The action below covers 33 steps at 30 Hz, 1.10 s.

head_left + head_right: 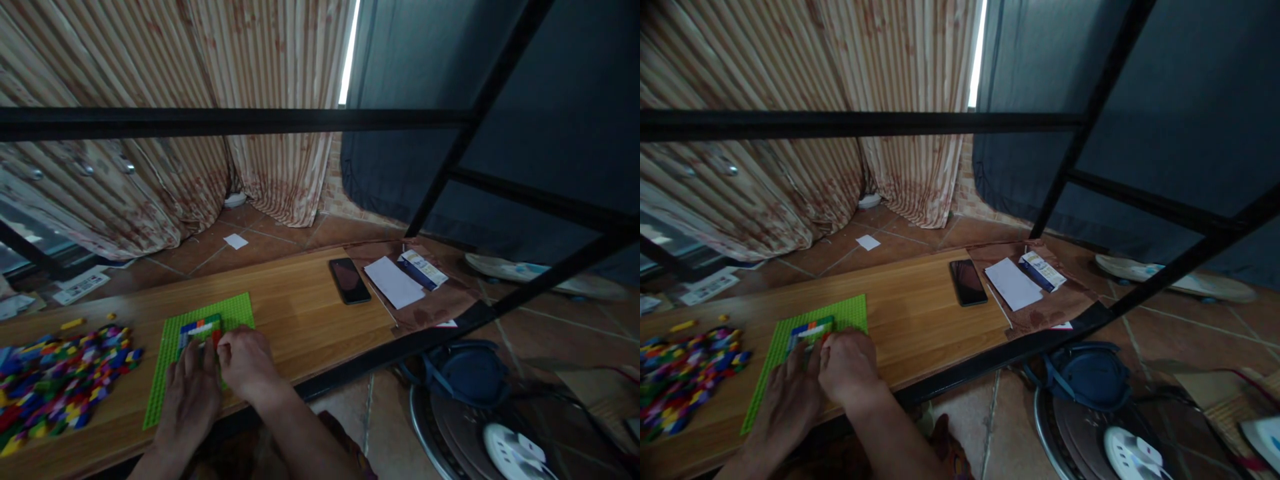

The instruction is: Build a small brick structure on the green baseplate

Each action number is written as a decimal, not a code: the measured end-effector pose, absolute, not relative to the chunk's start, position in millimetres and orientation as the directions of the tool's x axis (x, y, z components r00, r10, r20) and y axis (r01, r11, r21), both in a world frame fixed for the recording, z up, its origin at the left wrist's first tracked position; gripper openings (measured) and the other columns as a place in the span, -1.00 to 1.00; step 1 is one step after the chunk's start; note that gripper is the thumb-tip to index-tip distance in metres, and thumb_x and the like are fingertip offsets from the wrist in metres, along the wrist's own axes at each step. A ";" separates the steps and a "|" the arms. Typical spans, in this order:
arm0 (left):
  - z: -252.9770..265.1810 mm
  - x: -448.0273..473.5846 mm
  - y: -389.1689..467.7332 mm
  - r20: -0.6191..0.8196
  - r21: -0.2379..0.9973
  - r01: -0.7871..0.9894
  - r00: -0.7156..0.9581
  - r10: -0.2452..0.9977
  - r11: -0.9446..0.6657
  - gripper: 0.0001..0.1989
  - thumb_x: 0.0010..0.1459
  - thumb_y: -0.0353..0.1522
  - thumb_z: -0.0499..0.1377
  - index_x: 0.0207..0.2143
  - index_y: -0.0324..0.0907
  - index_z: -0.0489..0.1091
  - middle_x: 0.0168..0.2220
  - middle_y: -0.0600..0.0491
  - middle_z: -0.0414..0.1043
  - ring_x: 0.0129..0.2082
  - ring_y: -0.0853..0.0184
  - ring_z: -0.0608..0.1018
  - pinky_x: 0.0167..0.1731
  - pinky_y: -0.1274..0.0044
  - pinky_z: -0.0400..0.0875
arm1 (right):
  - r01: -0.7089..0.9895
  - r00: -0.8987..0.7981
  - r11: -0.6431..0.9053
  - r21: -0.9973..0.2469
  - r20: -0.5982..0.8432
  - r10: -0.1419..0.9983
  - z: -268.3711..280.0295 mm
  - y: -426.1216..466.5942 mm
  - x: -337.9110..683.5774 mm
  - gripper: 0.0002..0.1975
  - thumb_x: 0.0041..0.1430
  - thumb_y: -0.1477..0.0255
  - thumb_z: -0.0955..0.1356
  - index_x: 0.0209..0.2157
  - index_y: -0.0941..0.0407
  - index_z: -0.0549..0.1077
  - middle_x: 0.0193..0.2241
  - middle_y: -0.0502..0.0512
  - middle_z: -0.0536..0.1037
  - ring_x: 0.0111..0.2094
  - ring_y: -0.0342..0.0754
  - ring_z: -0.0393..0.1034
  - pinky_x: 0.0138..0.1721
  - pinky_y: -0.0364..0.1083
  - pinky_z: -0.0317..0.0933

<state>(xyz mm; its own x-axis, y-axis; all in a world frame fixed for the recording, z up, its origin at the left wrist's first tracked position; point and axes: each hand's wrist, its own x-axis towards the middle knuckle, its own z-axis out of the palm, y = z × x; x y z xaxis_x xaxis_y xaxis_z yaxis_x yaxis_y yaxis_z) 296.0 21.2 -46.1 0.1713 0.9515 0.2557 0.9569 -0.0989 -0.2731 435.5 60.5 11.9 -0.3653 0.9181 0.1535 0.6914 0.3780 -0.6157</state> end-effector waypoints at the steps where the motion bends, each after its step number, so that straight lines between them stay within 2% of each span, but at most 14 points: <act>1: -45.9 296.5 20.9 0.259 -0.274 0.957 0.164 0.952 -0.091 -0.47 0.19 -0.50 -0.13 0.20 -0.49 0.20 0.13 -0.41 0.24 0.16 -0.08 0.31 -0.02 0.22 0.31 | 0.693 -0.377 0.389 -0.607 0.154 0.913 12.2 60.1 434.3 -0.74 0.24 0.43 0.22 -0.36 0.15 0.53 -0.36 0.16 0.59 -0.32 -0.05 0.45 -0.31 -0.11 0.23; 5: -41.7 300.9 20.2 0.267 -0.251 0.966 0.131 0.955 -0.063 -0.49 0.22 -0.47 -0.13 0.20 -0.40 0.22 0.04 -0.31 0.32 0.07 0.01 0.39 -0.03 0.26 0.31 | 0.708 -0.402 0.410 -0.575 0.149 0.903 13.5 58.2 431.7 -0.76 0.23 0.44 0.23 -0.34 0.16 0.53 -0.35 0.16 0.59 -0.32 -0.04 0.46 -0.33 -0.11 0.22; 10: -25.1 309.8 18.8 0.207 -0.248 0.967 0.115 0.972 -0.061 -0.52 0.23 -0.48 -0.13 0.15 -0.42 0.29 0.00 -0.30 0.35 0.01 0.01 0.41 -0.01 0.21 0.28 | 0.700 -0.403 0.417 -0.579 0.161 0.901 12.7 57.6 431.9 -0.76 0.22 0.45 0.23 -0.37 0.14 0.53 -0.35 0.15 0.59 -0.32 -0.04 0.46 -0.33 -0.11 0.22; 17: -16.8 315.4 16.3 0.171 -0.263 0.965 0.071 0.983 -0.023 -0.52 0.25 -0.48 -0.15 0.16 -0.33 0.29 0.04 -0.26 0.37 0.04 0.01 0.40 0.04 0.13 0.23 | 0.692 -0.397 0.401 -0.600 0.147 0.906 9.1 58.3 429.8 -0.78 0.21 0.46 0.25 -0.39 0.14 0.52 -0.36 0.15 0.60 -0.34 -0.06 0.46 -0.34 -0.13 0.20; 25: -16.3 316.5 15.9 0.162 -0.194 0.981 0.049 0.985 -0.017 -0.49 0.24 -0.49 -0.18 0.18 -0.34 0.28 0.06 -0.28 0.36 0.07 0.00 0.37 0.05 0.05 0.20 | 0.686 -0.397 0.393 -0.612 0.138 0.907 9.3 58.8 430.1 -0.77 0.21 0.46 0.24 -0.37 0.16 0.53 -0.34 0.18 0.60 -0.32 -0.04 0.47 -0.32 -0.12 0.20; 33: -7.2 317.2 19.1 0.125 -0.140 0.988 0.076 0.989 -0.058 -0.57 0.23 -0.49 -0.13 0.07 -0.35 0.35 -0.07 -0.21 0.40 -0.05 0.07 0.43 -0.05 0.26 0.31 | 0.661 -0.394 0.393 -0.639 0.150 0.907 11.9 58.1 428.2 -0.77 0.20 0.49 0.24 -0.37 0.15 0.54 -0.35 0.18 0.59 -0.31 -0.04 0.46 -0.31 -0.11 0.20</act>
<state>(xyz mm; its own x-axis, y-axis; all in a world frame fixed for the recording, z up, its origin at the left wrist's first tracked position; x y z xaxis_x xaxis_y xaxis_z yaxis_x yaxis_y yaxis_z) 317.2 19.1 -7.2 0.0762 0.9892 0.1254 0.9884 -0.0584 -0.1399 428.2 58.1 11.9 -0.3937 0.9068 0.1503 0.6608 0.3929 -0.6395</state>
